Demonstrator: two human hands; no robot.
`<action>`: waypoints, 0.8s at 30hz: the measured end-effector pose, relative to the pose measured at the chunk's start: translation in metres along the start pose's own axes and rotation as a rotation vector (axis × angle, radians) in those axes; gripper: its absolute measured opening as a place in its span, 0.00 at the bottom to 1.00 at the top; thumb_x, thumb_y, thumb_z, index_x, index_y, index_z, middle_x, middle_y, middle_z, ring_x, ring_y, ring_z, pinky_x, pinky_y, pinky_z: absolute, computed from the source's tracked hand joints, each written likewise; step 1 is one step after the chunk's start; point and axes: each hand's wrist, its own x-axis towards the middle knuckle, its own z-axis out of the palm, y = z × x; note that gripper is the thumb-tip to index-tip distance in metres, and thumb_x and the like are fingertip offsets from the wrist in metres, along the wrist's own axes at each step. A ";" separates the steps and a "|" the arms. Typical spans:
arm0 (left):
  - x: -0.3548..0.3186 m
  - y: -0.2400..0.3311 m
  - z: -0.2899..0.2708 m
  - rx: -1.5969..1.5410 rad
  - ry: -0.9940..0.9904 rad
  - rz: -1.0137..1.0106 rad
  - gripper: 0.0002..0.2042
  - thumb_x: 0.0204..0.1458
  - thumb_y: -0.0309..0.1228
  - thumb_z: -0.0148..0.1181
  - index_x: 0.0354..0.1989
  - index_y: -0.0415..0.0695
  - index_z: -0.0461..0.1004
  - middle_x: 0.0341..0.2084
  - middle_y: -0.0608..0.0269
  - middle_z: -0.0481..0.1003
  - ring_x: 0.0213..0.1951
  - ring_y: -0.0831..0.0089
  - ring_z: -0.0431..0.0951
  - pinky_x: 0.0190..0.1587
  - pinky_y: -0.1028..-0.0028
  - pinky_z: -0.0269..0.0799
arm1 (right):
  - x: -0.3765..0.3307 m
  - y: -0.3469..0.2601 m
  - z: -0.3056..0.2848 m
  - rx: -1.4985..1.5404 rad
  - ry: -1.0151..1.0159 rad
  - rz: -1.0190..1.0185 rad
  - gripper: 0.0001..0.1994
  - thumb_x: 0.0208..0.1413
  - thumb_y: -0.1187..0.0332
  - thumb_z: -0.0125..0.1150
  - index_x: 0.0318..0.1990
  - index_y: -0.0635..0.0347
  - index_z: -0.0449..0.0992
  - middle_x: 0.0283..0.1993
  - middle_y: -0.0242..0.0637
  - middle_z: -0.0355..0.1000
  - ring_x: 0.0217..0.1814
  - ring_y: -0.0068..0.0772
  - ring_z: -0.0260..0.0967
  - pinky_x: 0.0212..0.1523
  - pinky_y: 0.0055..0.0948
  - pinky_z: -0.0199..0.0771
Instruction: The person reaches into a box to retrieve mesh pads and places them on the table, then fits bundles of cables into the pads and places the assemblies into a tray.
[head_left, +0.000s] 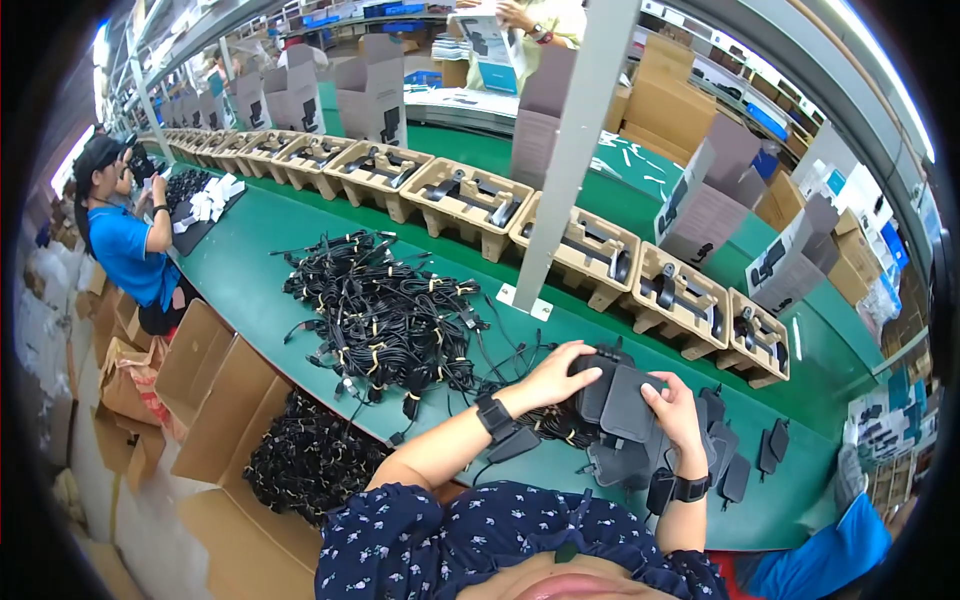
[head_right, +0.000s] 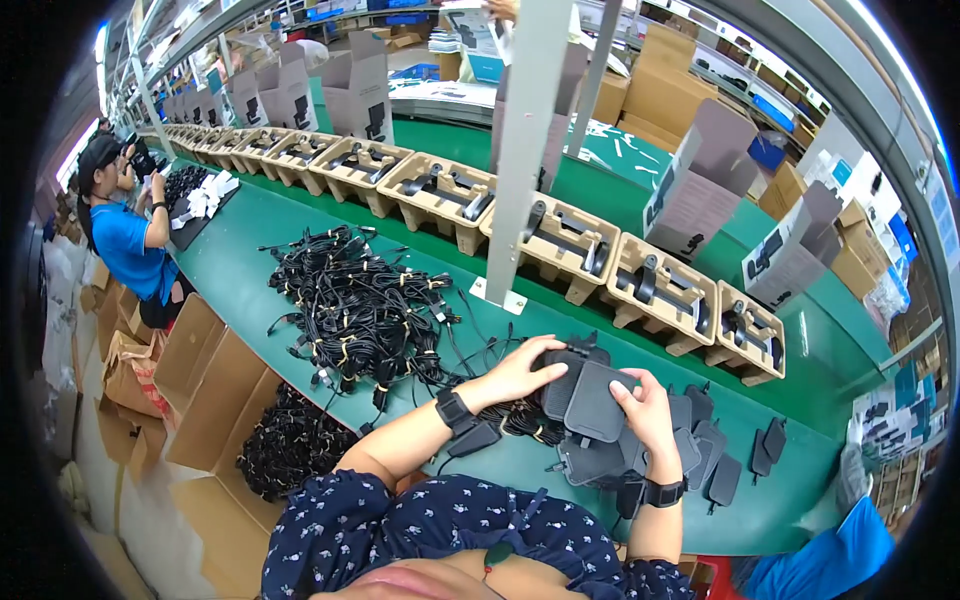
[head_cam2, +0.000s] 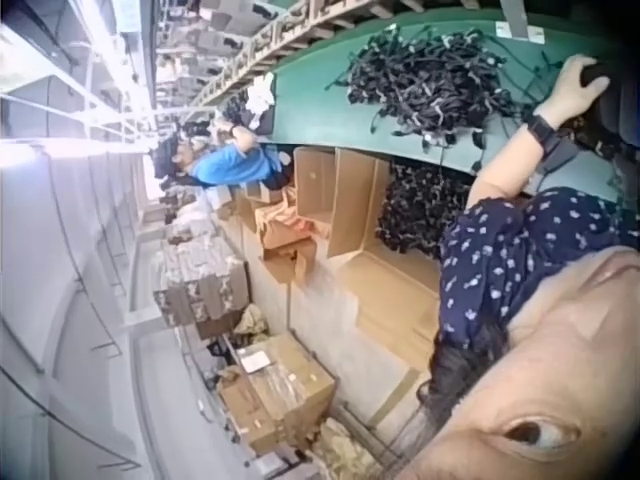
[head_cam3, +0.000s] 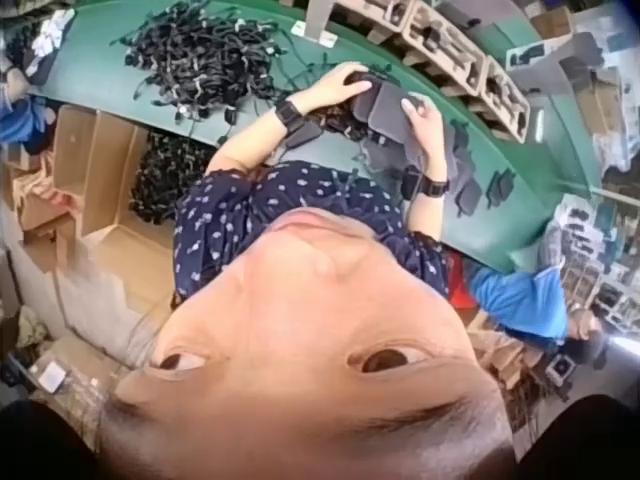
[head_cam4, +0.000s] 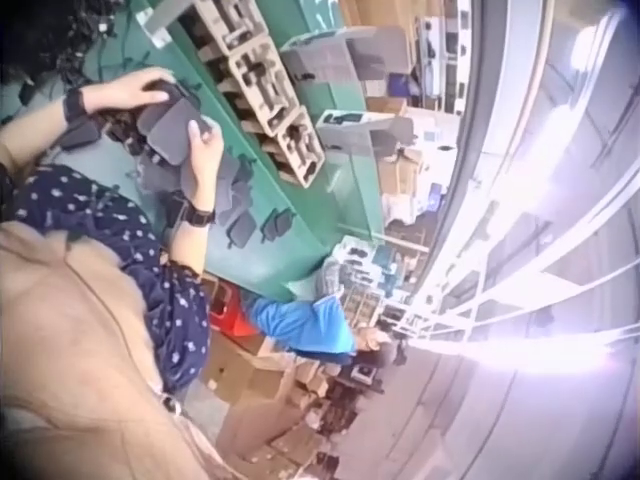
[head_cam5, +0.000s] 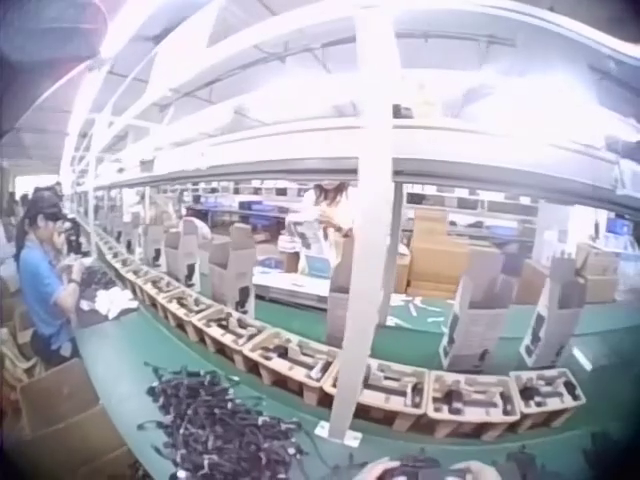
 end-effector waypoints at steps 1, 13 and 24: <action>0.001 -0.004 -0.003 0.018 0.010 -0.007 0.24 0.49 0.44 0.56 0.50 0.43 0.64 0.55 0.44 0.58 0.58 0.55 0.58 0.58 0.65 0.54 | -0.002 -0.005 -0.004 0.048 -0.014 0.048 0.13 0.52 0.68 0.58 0.42 0.64 0.67 0.23 0.29 0.69 0.17 0.14 0.62 0.15 0.13 0.59; 0.022 0.009 -0.010 0.043 -0.039 -0.085 0.30 0.49 0.37 0.57 0.59 0.45 0.53 0.58 0.53 0.55 0.61 0.58 0.52 0.58 0.61 0.54 | -0.027 0.013 -0.085 0.403 0.175 -0.161 0.08 0.54 0.70 0.55 0.39 0.61 0.67 0.22 0.24 0.65 0.16 0.12 0.59 0.14 0.12 0.57; 0.002 0.107 0.034 0.013 0.004 0.284 0.24 0.51 0.35 0.54 0.55 0.38 0.59 0.55 0.51 0.60 0.56 0.60 0.61 0.57 0.65 0.56 | -0.032 0.021 -0.095 0.439 0.017 -0.209 0.10 0.54 0.70 0.55 0.43 0.58 0.66 0.29 0.25 0.68 0.24 0.11 0.62 0.20 0.12 0.62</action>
